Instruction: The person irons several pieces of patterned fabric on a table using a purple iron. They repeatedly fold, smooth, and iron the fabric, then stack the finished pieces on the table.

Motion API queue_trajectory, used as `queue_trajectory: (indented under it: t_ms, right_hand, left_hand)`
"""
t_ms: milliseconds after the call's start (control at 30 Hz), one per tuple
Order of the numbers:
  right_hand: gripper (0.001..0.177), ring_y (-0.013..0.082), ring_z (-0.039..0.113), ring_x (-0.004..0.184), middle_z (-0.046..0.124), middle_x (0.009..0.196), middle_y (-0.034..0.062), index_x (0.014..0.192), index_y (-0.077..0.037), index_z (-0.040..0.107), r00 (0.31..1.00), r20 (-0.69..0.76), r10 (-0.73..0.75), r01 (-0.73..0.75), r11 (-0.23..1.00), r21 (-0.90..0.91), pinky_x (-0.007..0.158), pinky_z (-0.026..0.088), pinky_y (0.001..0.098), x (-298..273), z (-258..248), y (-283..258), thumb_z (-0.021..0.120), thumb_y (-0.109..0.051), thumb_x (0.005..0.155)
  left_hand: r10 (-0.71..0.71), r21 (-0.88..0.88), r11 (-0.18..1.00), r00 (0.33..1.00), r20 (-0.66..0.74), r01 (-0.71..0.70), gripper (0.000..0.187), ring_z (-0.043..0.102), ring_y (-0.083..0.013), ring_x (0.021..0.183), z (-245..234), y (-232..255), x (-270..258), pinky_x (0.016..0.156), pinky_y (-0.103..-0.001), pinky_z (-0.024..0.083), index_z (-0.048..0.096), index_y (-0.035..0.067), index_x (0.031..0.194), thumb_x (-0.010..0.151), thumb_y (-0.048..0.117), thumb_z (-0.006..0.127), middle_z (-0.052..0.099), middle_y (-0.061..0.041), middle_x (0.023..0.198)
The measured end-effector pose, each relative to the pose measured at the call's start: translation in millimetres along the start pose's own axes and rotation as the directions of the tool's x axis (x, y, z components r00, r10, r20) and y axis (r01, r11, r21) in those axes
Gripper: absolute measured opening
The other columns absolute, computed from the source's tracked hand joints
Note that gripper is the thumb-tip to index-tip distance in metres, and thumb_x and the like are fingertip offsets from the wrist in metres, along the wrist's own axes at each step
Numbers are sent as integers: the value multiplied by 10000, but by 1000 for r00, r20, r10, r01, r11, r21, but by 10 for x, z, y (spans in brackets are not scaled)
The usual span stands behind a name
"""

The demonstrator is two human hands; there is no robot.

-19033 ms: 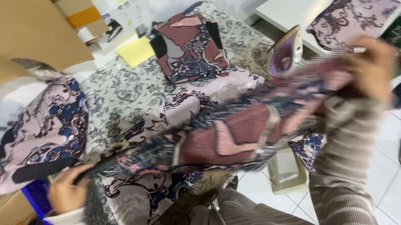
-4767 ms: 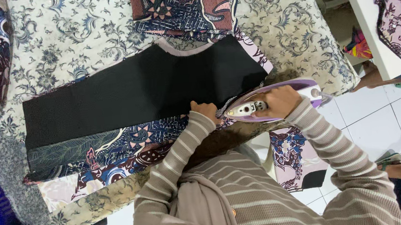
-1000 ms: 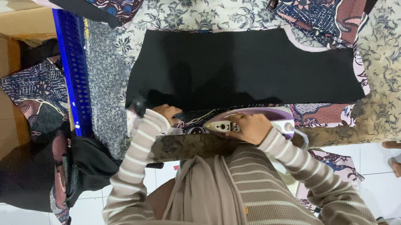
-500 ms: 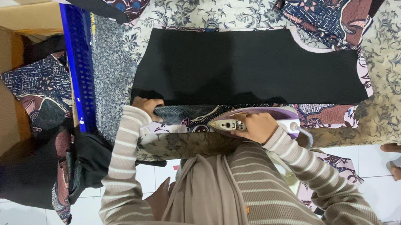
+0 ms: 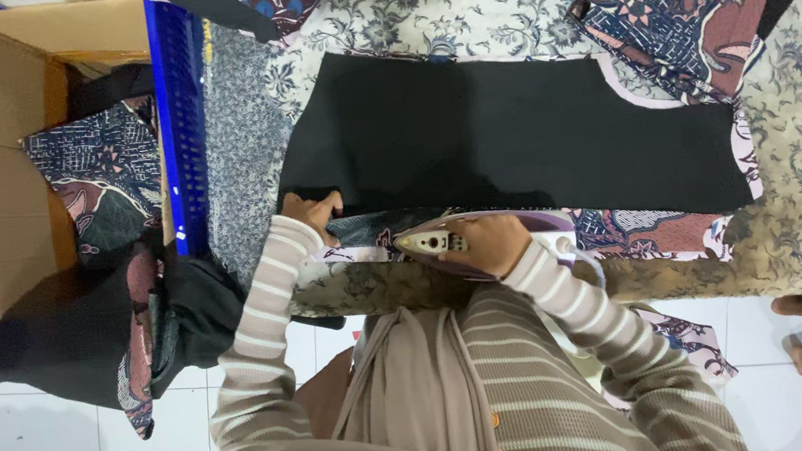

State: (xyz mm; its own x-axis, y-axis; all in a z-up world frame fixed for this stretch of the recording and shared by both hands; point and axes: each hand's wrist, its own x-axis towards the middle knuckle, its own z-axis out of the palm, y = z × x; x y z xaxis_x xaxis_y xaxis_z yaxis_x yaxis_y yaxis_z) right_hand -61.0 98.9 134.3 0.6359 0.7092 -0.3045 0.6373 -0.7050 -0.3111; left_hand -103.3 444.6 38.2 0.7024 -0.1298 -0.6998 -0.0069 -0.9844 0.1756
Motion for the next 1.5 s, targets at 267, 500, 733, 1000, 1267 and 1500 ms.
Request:
queue_trajectory:
  t_ms: [267, 500, 733, 1000, 1267, 1500]
  right_hand:
    - [607, 259, 709, 630, 741, 790, 91, 1143, -128, 724, 959, -245, -145, 152, 988, 10, 520, 550, 373, 118, 190, -167, 676, -630, 806]
    - [655, 248, 692, 542, 703, 650, 94, 1241, -147, 692, 1000, -17, -26, 24, 997, -66, 488, 544, 373, 252, 313, -461, 651, -673, 854]
    - [677, 244, 691, 531, 692, 627, 102, 1303, -170, 658, 1000, 12, 11, -10, 998, -63, 476, 543, 373, 362, 319, -617, 630, -675, 854]
    - [658, 264, 709, 590, 712, 673, 102, 1277, -144, 668, 999, -47, -16, 13, 999, -51, 517, 556, 398, 465, 389, -831, 647, -652, 859]
    - [572, 283, 719, 685, 741, 758, 104, 1112, -127, 766, 965, -248, -90, 101, 994, 31, 611, 572, 392, 742, 349, -962, 743, -609, 804]
    - [583, 279, 728, 659, 759, 842, 130, 1147, -93, 755, 972, -177, -153, 168, 983, 69, 571, 576, 382, 718, 302, -1030, 763, -546, 780]
  left_hand:
    - [28, -37, 999, 999, -37, -29, 634, 725, -288, 858, 33, -65, 7, 969, -393, 376, 516, 221, 1190, 738, 479, 878, 762, -85, 831]
    - [76, -18, 997, 996, -44, -76, 591, 726, -291, 870, 26, -129, 111, 954, -402, 430, 556, 236, 1197, 759, 495, 856, 767, -97, 861]
    - [-171, -236, 949, 970, 170, 209, 755, 813, -329, 845, 99, -629, 63, 836, -434, 607, 492, 280, 1397, 723, 304, 832, 768, -161, 996]
    - [10, -538, 809, 920, -391, -237, 598, 764, -315, 792, 515, -1175, -108, 714, -431, 566, 583, 140, 1181, 685, 256, 898, 788, -138, 896]
    - [116, -419, 826, 841, -529, -378, 761, 697, -282, 657, 641, -1202, -268, 681, -415, 516, 531, 160, 1265, 620, 187, 935, 759, -122, 751]
    - [-88, -709, 658, 909, -408, -255, 726, 705, -159, 661, 756, -1254, -241, 646, -334, 555, 493, 186, 1308, 712, 135, 905, 781, -32, 802]
